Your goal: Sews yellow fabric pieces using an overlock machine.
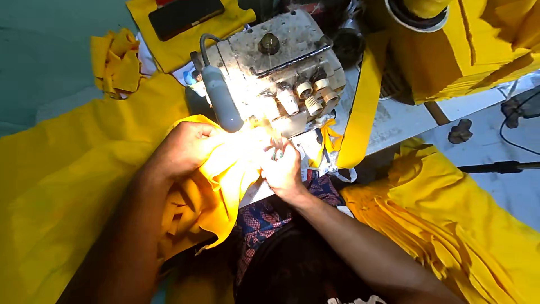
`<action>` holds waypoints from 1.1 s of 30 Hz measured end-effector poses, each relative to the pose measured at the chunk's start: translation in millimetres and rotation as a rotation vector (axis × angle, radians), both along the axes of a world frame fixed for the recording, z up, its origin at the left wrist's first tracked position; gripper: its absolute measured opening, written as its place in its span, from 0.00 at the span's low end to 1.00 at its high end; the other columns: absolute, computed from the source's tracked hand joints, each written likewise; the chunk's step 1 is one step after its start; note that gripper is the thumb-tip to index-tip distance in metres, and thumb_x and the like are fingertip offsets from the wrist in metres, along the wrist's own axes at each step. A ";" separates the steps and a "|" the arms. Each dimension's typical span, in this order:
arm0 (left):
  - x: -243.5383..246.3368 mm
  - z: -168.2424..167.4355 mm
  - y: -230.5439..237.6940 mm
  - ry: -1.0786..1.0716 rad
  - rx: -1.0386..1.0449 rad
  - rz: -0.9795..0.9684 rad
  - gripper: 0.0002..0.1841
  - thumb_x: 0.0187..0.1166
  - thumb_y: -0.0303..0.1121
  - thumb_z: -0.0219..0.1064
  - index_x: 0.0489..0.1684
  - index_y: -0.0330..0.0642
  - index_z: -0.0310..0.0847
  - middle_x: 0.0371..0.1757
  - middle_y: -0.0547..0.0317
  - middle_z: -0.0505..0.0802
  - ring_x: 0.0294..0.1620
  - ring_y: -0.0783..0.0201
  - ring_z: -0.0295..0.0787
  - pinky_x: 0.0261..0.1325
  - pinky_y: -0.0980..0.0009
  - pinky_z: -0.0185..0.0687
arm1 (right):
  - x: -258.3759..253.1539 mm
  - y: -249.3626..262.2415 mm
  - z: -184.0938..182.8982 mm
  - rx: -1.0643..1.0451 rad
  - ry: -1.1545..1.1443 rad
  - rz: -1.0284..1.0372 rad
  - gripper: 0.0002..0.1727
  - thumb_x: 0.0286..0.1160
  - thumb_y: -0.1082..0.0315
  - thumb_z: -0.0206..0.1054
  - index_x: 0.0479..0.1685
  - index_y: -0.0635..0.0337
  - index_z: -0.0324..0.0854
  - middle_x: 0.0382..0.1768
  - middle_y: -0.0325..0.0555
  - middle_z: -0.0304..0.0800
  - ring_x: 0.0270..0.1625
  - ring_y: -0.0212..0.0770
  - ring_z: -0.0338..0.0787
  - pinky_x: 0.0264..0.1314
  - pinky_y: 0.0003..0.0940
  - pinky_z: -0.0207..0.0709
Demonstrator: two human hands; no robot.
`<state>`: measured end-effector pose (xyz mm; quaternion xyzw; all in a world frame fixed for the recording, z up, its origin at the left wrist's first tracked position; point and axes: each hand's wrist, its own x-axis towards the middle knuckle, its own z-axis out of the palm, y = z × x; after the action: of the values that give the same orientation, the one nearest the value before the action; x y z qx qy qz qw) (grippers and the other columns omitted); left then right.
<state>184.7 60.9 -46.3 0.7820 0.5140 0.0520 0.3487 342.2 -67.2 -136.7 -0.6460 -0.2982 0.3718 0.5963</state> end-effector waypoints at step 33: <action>-4.4 -35.4 -120.5 -0.702 -0.095 0.153 0.10 0.63 0.32 0.85 0.27 0.48 0.86 0.22 0.70 0.90 0.23 0.77 0.86 0.31 0.81 0.85 | 26.3 -43.3 34.3 0.020 0.273 0.256 0.14 0.73 0.73 0.71 0.55 0.64 0.77 0.27 0.49 0.88 0.15 0.36 0.82 0.15 0.27 0.78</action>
<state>180.3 -59.7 -81.7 0.6589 0.4217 0.3192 0.5348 368.5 -110.5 -102.4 -0.5402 -0.2980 0.5261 0.5853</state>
